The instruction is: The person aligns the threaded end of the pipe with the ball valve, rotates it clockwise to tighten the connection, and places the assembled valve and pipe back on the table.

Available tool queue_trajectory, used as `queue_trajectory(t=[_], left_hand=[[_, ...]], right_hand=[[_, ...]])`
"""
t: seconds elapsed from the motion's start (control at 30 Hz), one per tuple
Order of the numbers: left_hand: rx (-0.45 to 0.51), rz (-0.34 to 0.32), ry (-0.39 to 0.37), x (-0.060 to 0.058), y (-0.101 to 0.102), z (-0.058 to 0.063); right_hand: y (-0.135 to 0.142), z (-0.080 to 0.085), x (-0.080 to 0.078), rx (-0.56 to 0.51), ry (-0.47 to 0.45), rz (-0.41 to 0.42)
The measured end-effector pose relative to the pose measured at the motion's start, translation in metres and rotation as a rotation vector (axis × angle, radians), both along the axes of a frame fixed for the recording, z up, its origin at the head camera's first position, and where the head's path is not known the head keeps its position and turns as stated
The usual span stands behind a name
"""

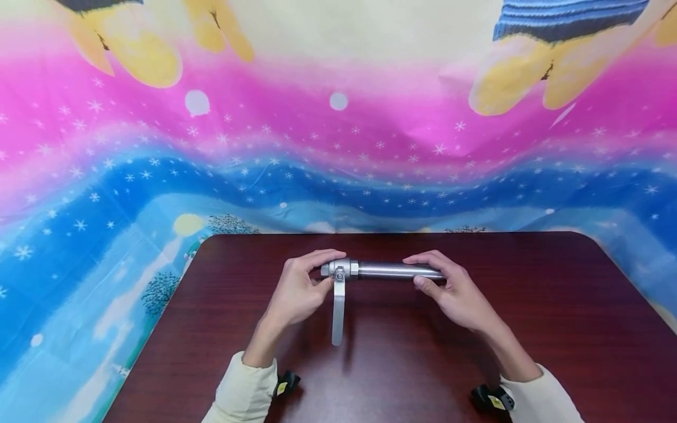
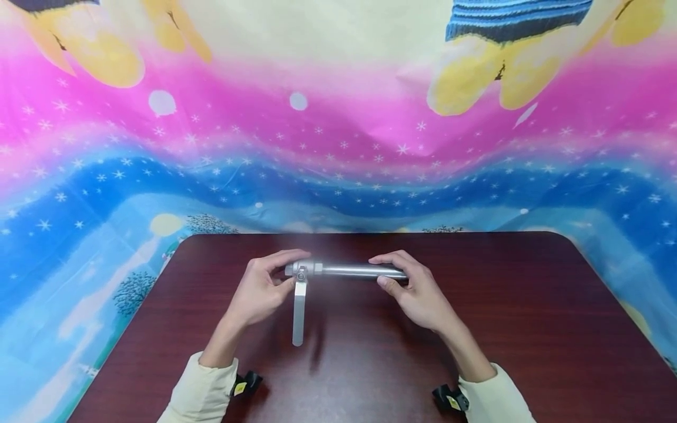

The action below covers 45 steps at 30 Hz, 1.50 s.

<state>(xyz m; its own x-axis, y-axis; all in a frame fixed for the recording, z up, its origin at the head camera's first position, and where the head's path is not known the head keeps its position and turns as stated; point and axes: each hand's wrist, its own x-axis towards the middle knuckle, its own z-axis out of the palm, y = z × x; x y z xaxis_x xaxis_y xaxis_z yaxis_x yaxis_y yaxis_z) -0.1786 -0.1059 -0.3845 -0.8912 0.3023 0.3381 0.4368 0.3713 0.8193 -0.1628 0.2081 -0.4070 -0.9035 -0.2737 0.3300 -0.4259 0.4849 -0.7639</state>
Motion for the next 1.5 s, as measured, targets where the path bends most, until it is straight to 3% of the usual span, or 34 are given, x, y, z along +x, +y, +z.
queue_trajectory(t=[0.33,1.07,1.5], left_hand=[[-0.013,0.002,0.022,0.0003,0.0003,-0.0021],[-0.036,0.034,0.012,0.0011,0.0027,-0.0019],[-0.005,0.009,0.029,-0.0023,0.0,-0.0015]], right_hand=[[0.0016,0.0007,-0.0015,-0.007,0.0,0.037],[-0.0009,-0.0007,0.0028,-0.001,0.13,-0.024],[-0.0004,0.0055,0.0002,0.045,0.135,-0.026]])
